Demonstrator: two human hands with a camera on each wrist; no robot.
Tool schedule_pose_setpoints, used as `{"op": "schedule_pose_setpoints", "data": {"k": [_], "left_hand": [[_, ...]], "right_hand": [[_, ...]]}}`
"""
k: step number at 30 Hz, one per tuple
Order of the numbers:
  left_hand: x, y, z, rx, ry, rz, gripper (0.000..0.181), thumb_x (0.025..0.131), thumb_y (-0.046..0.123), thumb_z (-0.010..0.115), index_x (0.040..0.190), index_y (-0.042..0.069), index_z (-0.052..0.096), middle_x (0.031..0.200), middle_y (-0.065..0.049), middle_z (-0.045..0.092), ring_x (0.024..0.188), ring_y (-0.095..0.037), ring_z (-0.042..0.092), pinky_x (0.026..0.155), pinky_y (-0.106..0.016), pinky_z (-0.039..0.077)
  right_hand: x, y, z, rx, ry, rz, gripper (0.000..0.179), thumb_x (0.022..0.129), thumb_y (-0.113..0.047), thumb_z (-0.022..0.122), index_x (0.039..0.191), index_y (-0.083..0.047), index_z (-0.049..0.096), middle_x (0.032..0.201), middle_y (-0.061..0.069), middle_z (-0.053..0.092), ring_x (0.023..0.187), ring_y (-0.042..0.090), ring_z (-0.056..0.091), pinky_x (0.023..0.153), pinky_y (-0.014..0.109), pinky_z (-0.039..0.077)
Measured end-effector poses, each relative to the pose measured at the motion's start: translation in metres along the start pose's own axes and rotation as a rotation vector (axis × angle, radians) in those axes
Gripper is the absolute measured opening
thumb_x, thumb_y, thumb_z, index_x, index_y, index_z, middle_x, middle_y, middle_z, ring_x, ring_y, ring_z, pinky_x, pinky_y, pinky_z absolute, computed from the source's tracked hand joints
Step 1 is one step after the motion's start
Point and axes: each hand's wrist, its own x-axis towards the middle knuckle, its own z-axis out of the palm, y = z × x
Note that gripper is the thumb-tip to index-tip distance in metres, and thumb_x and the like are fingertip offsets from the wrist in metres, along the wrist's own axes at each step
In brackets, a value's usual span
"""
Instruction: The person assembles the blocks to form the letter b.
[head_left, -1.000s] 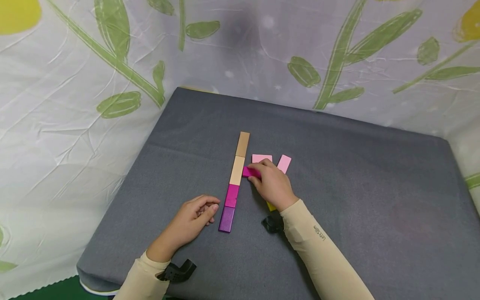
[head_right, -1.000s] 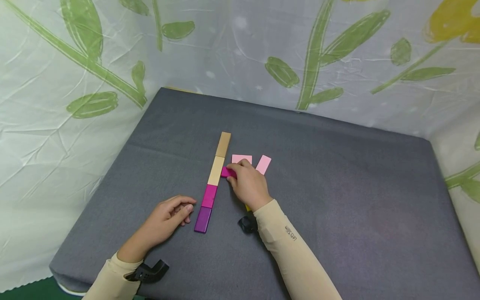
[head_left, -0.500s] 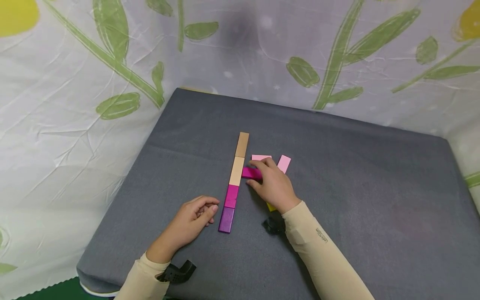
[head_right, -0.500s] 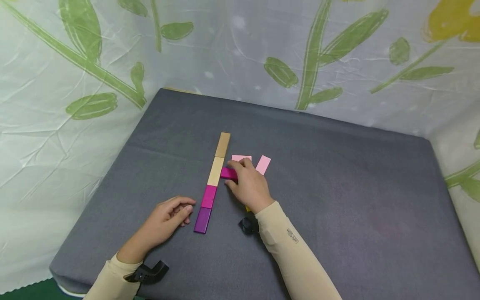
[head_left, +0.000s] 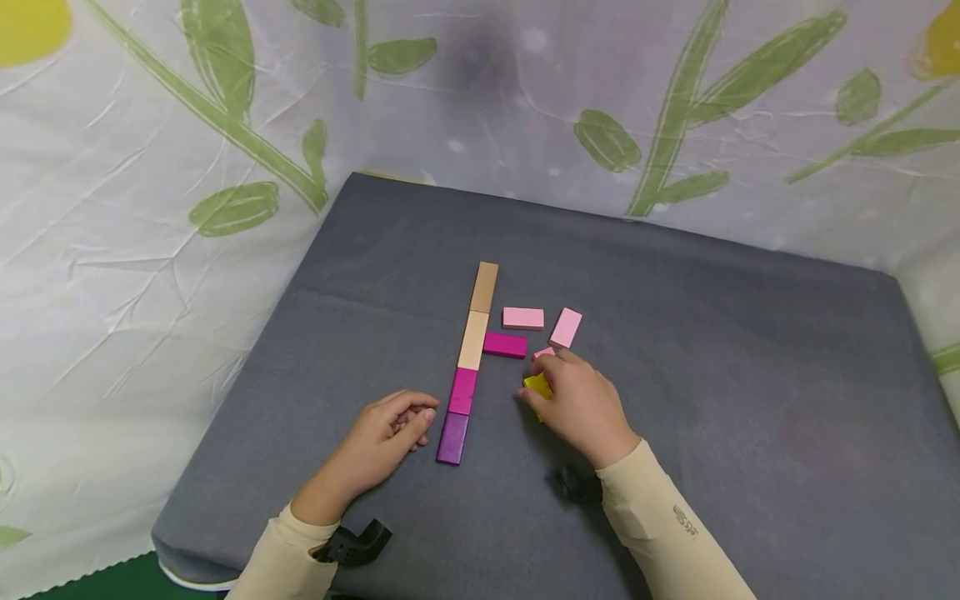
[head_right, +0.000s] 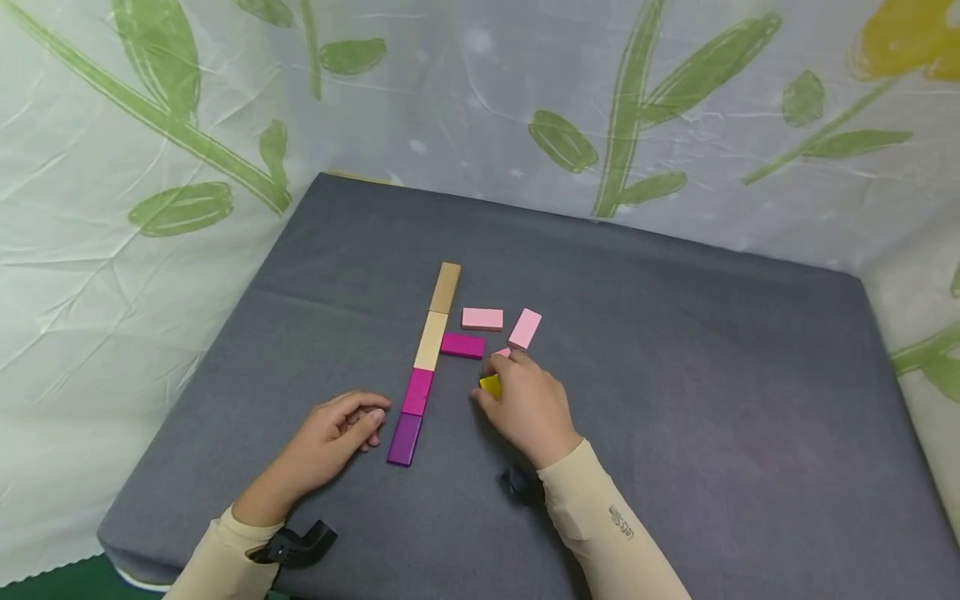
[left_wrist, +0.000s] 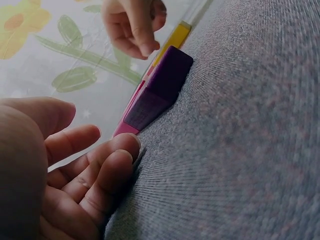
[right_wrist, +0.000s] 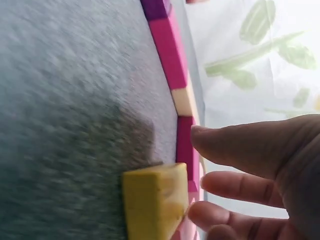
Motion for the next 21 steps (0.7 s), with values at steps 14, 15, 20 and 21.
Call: {"op": "schedule_pose_setpoints", "data": {"k": [14,15,20,21], "left_hand": [[0.001,-0.002,0.001,0.005,0.009,0.015,0.023,0.108,0.020,0.061,0.122,0.004,0.072,0.091,0.000,0.069,0.077,-0.008,0.067,0.069,-0.028,0.058],[0.001,-0.002,0.001,0.003,0.010,0.016,0.023,0.108,0.019,0.061,0.121,0.004,0.072,0.090,0.000,0.069,0.076,-0.008,0.067,0.069,-0.028,0.058],[0.000,-0.002,0.001,0.002,0.014,0.010,0.023,0.109,0.019,0.060,0.121,0.004,0.072,0.089,0.000,0.068,0.075,-0.008,0.067,0.068,-0.028,0.058],[0.000,-0.002,0.001,0.004,0.014,0.008,0.023,0.109,0.020,0.060,0.121,0.004,0.072,0.089,0.000,0.068,0.075,-0.008,0.066,0.068,-0.028,0.058]], "right_hand": [[-0.007,0.009,0.008,-0.088,0.038,-0.015,0.039,0.083,-0.028,0.091,0.115,-0.009,0.080,0.098,0.008,0.070,0.078,0.021,0.064,0.071,0.039,0.061],[-0.006,0.010,0.008,-0.090,0.038,-0.014,0.039,0.083,-0.029,0.091,0.116,-0.009,0.080,0.098,0.009,0.070,0.078,0.021,0.064,0.071,0.039,0.061],[-0.004,0.014,0.008,-0.100,0.048,-0.016,0.040,0.085,-0.030,0.090,0.117,-0.010,0.080,0.099,0.010,0.069,0.077,0.022,0.064,0.071,0.040,0.062],[-0.003,0.015,0.008,-0.103,0.052,-0.018,0.039,0.085,-0.029,0.090,0.117,-0.010,0.080,0.099,0.010,0.069,0.077,0.022,0.064,0.071,0.040,0.062]]}}
